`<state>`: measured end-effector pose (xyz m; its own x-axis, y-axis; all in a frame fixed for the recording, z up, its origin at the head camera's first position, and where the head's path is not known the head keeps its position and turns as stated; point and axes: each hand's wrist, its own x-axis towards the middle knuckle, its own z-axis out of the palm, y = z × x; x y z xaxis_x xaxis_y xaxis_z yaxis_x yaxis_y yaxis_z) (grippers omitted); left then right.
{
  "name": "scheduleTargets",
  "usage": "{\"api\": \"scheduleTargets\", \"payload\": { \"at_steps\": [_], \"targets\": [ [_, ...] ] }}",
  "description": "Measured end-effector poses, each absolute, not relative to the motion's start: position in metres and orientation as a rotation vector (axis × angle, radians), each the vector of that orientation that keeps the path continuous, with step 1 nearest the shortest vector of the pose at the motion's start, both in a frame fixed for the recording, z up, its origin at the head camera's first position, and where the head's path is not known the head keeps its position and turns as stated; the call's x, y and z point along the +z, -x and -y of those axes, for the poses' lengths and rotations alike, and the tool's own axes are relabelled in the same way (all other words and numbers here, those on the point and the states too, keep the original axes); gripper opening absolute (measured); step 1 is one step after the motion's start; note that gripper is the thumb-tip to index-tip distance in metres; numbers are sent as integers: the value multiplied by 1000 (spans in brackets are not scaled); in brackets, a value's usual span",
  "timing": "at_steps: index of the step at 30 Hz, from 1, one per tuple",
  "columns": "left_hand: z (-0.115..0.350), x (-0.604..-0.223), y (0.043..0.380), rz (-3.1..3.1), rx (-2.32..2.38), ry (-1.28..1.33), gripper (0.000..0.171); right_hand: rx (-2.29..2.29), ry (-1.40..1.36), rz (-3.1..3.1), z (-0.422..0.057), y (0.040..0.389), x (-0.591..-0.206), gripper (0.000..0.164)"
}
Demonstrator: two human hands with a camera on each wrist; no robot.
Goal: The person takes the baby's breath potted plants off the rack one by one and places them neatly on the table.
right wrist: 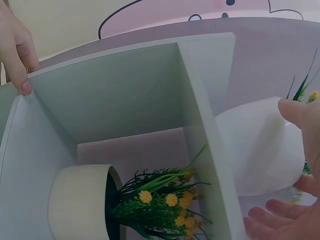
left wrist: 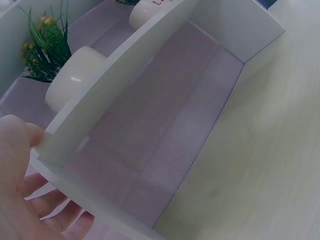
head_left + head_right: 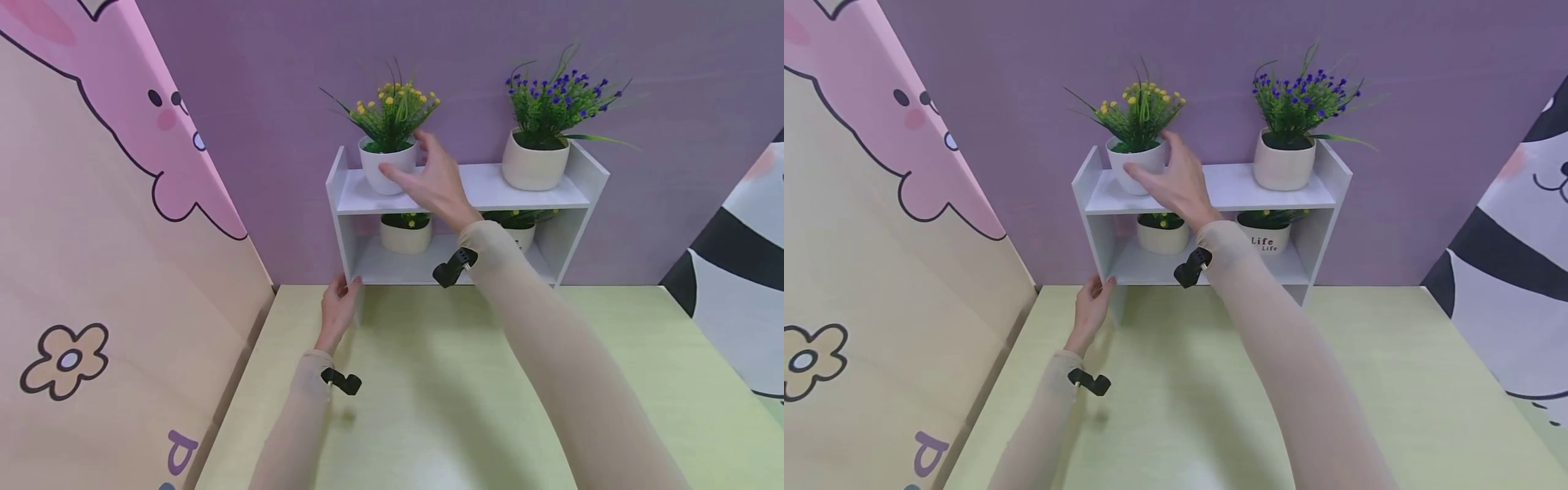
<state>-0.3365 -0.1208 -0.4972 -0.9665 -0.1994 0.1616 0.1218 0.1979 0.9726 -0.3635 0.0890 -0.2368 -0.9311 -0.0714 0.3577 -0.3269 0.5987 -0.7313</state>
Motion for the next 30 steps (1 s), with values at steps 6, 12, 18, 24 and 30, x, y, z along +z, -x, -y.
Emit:
{"api": "scheduleTargets", "payload": {
  "at_steps": [6,12,18,24,30],
  "targets": [
    [121,-496,334,2218,-1860,-47,56,1249,-313,2502,-87,367,-240,92],
    [122,-496,334,2223,-1850,-48,55,1291,-329,2444,-84,367,-242,79],
    [123,-497,335,2230,-1848,-41,54,1411,-329,2372,-85,368,-244,78],
    [124,-498,336,2244,-1849,-41,57,1470,-343,2329,-89,368,-244,77],
    [125,-499,335,2236,-1856,-28,56,1484,-336,2328,-92,365,-244,76]
  ]
}}
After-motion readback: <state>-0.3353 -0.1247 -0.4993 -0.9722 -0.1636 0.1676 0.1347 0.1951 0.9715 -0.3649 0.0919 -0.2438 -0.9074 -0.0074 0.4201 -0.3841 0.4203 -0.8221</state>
